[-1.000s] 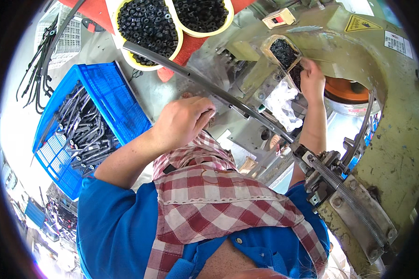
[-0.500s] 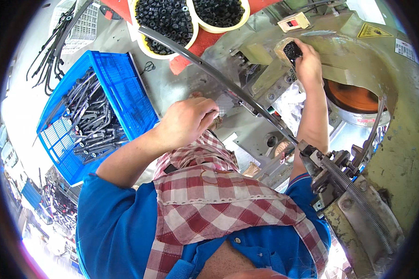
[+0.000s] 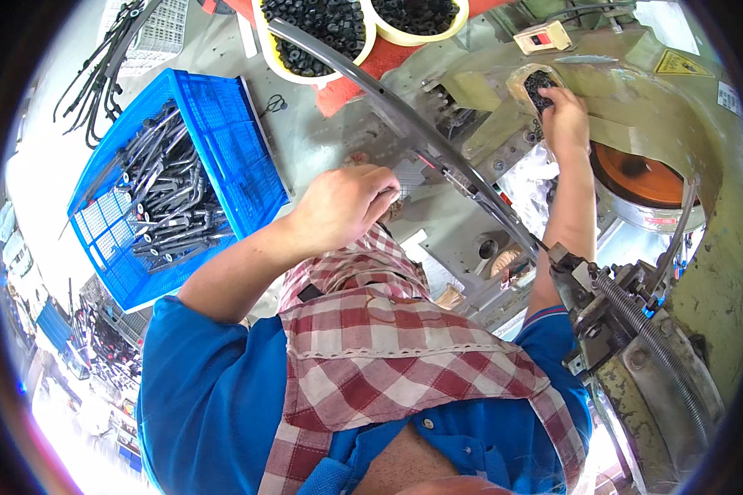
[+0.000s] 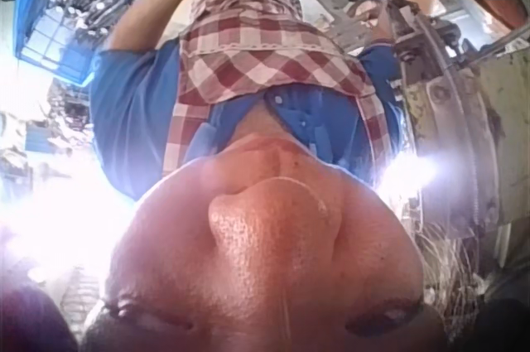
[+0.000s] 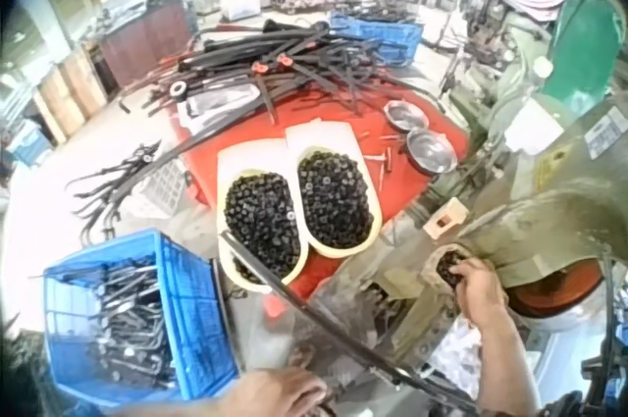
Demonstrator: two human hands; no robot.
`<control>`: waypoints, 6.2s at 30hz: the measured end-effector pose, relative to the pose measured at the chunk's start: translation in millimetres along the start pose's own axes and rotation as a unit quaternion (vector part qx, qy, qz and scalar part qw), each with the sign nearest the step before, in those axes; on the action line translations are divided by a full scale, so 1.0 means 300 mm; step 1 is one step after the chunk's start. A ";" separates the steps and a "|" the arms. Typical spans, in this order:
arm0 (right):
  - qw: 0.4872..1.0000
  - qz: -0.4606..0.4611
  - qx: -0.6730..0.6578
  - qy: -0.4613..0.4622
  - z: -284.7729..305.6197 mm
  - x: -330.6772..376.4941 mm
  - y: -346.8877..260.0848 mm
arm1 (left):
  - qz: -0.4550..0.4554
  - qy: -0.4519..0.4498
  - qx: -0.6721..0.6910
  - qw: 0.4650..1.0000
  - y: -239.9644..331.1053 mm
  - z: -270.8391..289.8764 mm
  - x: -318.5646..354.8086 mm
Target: The person repeatedly picks curved black hoses from a blue basket, inserts small black plastic fittings into the hose ends, and places the assembled units back into the basket. The process is continuous and repetitive, with the person handling one hose at a time.
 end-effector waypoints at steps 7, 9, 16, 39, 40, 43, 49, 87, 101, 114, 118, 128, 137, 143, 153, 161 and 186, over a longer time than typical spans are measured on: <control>0.996 0.064 -0.034 0.047 -0.002 0.016 0.000 | 0.010 0.002 0.005 1.000 -0.018 -0.003 0.017; 0.999 0.037 -0.011 0.022 0.003 0.011 0.011 | 0.018 -0.002 0.008 1.000 -0.017 0.000 0.018; 0.999 0.016 -0.004 0.033 0.010 0.011 -0.013 | 0.021 -0.006 0.014 1.000 -0.038 -0.002 0.039; 0.964 0.108 -0.230 -0.082 0.040 1.083 -0.561 | 0.235 0.177 -0.007 0.956 0.026 -0.419 0.863; 0.947 0.095 -0.280 -0.126 -0.014 1.104 -0.618 | 0.269 0.195 -0.029 0.943 0.010 -0.460 0.914; 0.906 0.194 -0.307 -0.217 -0.166 1.081 -0.813 | 0.398 0.151 -0.042 0.904 -0.065 -0.504 1.093; 0.831 0.410 -0.222 -0.305 -0.504 1.006 -1.210 | 0.552 0.090 -0.087 0.825 -0.344 -0.579 1.473; 0.686 -0.266 -0.322 -0.596 -1.551 0.425 -1.737 | 0.605 0.487 0.593 0.210 -1.331 -0.490 1.196; 0.833 -0.244 -0.166 -0.467 -1.538 0.028 -1.493 | 0.560 0.290 0.612 0.478 -1.340 -0.640 1.090; 0.931 -0.143 0.048 -0.333 -1.483 0.123 -1.698 | 0.574 -0.092 -0.212 0.786 -1.539 -0.347 2.022; 0.927 -0.133 0.058 -0.347 -1.490 0.110 -1.699 | 0.557 -0.104 -0.183 0.803 -1.531 -0.279 2.000; 0.956 -0.091 0.122 -0.252 -1.443 0.033 -1.687 | 0.518 -0.049 -0.170 0.837 -1.498 -0.335 1.946; 0.987 0.035 -0.037 -0.152 -1.236 0.275 -1.620 | 0.466 -0.017 -0.145 0.873 -1.405 -0.357 1.830; 0.935 0.032 -0.196 -0.295 -1.057 0.681 -1.263 | 0.509 -0.098 -0.215 0.828 -1.319 -0.561 1.602; 0.925 -0.213 -0.230 -0.214 -0.773 1.423 -0.721 | 0.448 -0.043 -0.151 0.880 -1.137 -0.312 1.595; 0.821 -0.467 -0.324 0.059 -0.689 2.178 -0.775 | 0.198 -0.191 -0.223 0.935 -1.163 -0.296 1.306; 0.512 -0.858 -0.005 0.026 -0.412 4.267 -0.364 | -0.035 -0.351 -0.281 0.892 0.224 -1.297 1.047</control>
Point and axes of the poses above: each hand's wrist, its own x-axis away from the middle knuckle, its own z-axis out of the back of the hand, y = z × x, the point moved 1 cm from there along -x, towards the middle knuckle, and after that the axes turned 9 degrees about -x, right-handed, at the moved point
